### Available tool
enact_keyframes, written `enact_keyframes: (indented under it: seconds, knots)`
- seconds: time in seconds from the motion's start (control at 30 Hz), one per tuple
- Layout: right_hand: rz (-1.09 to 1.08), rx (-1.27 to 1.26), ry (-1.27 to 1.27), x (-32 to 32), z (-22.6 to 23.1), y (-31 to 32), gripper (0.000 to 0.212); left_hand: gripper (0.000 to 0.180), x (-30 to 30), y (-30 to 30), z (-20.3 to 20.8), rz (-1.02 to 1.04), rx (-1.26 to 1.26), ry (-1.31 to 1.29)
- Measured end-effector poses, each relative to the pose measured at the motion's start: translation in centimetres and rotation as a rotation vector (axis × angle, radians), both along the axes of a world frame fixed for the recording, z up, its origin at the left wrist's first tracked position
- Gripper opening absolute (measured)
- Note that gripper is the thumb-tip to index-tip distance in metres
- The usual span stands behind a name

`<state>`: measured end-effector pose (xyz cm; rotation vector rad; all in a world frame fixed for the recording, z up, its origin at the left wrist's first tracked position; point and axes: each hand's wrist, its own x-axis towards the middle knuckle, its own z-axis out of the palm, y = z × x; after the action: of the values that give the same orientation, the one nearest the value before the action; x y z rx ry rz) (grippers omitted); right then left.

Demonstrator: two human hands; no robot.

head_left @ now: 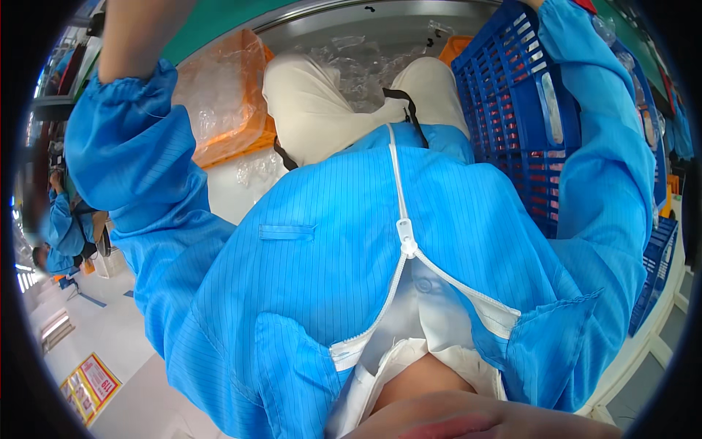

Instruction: Sort red plastic electronics components into trays on an assembly line.

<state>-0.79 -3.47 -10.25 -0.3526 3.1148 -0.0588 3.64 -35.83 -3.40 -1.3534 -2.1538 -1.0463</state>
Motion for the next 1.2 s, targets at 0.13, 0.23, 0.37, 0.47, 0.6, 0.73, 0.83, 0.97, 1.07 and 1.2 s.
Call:
enact_keyframes:
  seconds: [0.13, 0.23, 0.37, 0.47, 0.6, 0.73, 0.83, 0.97, 1.07, 1.2]
  knots:
    - [0.095, -0.216, 0.16, -0.5, -3.1, 2.4, 0.062, 0.036, 2.6, -1.2, -1.2, 0.1, -0.108, -0.066]
    - [0.075, -0.2, 0.191, -0.9, -3.2, 1.7, 0.059, 0.036, 1.5, -7.5, -3.0, 0.185, -0.177, -0.026]
    - [0.087, -0.165, 0.191, -1.5, -4.0, 3.7, 0.056, 0.031, 4.8, -11.0, -5.1, 0.268, -0.196, -0.093]
    - [0.101, -0.232, 0.204, -1.3, -3.5, 3.1, 0.056, 0.028, 6.8, -15.0, -5.8, 0.425, -0.228, -0.252]
    - [0.068, -0.305, 0.151, -1.5, -3.7, 2.7, 0.06, 0.028, 5.9, -17.0, -7.6, 0.589, -0.076, -0.407]
    - [0.029, -0.159, 0.137, -0.6, -3.0, 2.5, 0.061, 0.027, 2.6, -15.1, -11.1, 0.428, 0.09, -0.479]
    - [0.005, -0.251, 0.074, -1.1, -2.9, 2.1, 0.06, 0.026, 1.1, -14.8, -12.3, 0.347, 0.113, -0.561]
    - [-0.036, -0.332, 0.055, -1.0, -2.4, 1.7, 0.061, 0.025, -0.6, -14.5, -13.7, 0.373, 0.138, -0.687]
    - [-0.037, -0.357, 0.073, -1.3, -2.5, 1.8, 0.061, 0.025, -1.5, -14.4, -14.2, 0.382, 0.131, -0.715]
    - [-0.074, -0.348, 0.031, -1.5, -2.6, 1.4, 0.061, 0.025, -1.7, -14.1, -14.2, 0.398, 0.145, -0.72]
